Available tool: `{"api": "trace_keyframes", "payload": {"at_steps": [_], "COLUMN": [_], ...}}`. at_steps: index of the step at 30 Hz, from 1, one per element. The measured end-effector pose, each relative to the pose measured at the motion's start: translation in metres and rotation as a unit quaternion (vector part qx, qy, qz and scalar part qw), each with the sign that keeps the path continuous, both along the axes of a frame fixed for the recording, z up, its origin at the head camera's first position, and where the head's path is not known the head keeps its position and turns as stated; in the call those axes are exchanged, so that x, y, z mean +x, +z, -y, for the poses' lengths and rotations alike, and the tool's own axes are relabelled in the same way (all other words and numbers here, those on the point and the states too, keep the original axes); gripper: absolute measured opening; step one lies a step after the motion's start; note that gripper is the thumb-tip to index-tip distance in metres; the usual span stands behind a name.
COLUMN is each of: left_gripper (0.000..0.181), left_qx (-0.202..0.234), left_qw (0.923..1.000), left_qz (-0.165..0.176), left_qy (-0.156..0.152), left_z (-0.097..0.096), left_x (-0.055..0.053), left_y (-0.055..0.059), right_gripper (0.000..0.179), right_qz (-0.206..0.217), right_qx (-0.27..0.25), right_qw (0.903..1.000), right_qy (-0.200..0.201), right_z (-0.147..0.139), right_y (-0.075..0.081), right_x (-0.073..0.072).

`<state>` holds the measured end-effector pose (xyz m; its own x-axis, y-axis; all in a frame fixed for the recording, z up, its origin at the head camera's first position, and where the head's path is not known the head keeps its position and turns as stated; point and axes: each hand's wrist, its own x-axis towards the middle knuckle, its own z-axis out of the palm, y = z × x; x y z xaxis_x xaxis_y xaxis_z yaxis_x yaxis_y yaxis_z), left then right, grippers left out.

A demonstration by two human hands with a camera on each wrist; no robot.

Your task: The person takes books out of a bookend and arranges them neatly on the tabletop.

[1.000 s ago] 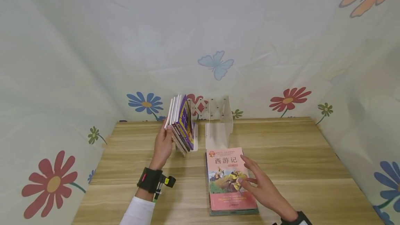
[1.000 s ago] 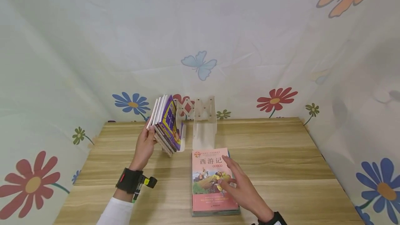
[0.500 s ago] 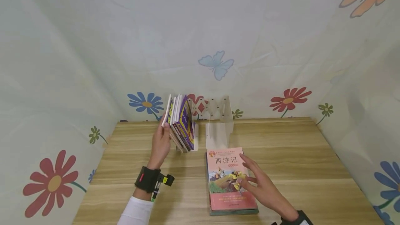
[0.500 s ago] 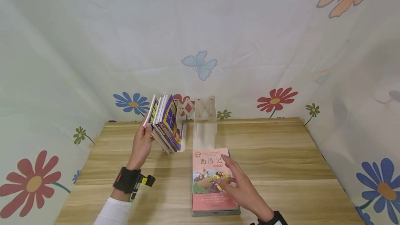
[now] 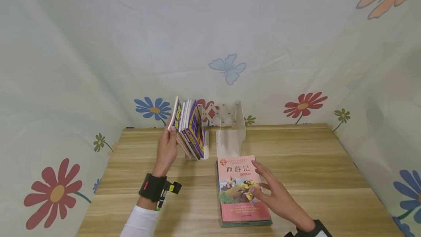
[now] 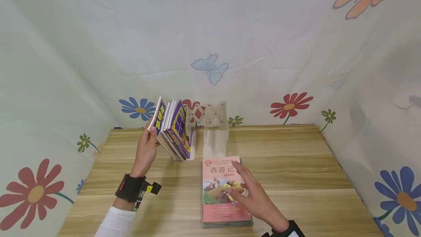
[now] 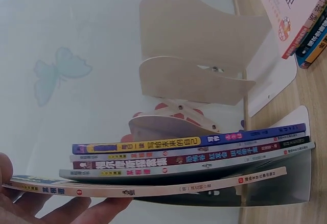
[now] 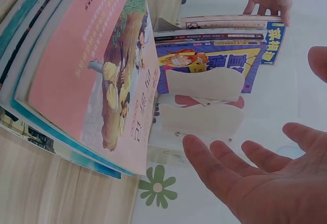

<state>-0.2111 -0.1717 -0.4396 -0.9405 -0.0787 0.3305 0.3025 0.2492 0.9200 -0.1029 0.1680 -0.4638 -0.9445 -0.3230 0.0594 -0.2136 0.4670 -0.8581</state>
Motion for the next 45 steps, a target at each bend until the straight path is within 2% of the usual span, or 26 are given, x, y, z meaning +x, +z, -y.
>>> {"api": "trace_keyframes", "payload": {"at_steps": [4,9,16,19,27,34,45], "left_gripper": [0.043,0.043,0.044,0.044,0.044,0.043,0.043], "left_qx": [0.004,0.01,-0.003,-0.008,0.001,-0.009,-0.001], "left_qw": [1.0,0.9999,1.0,0.9999,0.9998,0.9994,0.9988], "left_qz": [0.005,0.012,-0.004,-0.007,-0.019,-0.033,-0.041], "left_qy": [0.0,-0.007,-0.004,0.001,0.003,0.008,0.026], "left_z": [0.001,0.002,-0.003,-0.004,-0.003,0.0,0.002], "left_x": [0.002,0.006,0.023,0.025,0.028,0.032,0.039], "left_y": [0.006,0.016,0.047,0.054,0.063,0.073,0.09], "right_gripper": [0.068,0.069,0.069,0.07,0.072,0.073,0.074], "right_qz": [0.0,-0.025,-0.07,-0.084,-0.089,-0.083,-0.092], "right_qx": [0.014,0.013,0.028,0.033,0.05,0.056,0.056], "right_qw": [0.9999,0.9995,0.9966,0.9952,0.9937,0.994,0.9931], "right_qy": [0.001,0.016,0.033,0.037,0.046,0.043,0.048], "right_z": [0.001,0.002,0.003,0.003,0.003,0.002,0.001], "right_y": [0.005,0.01,0.015,0.019,0.029,0.036,0.038], "right_x": [0.0,-0.001,-0.007,-0.01,-0.016,-0.019,-0.021]}}
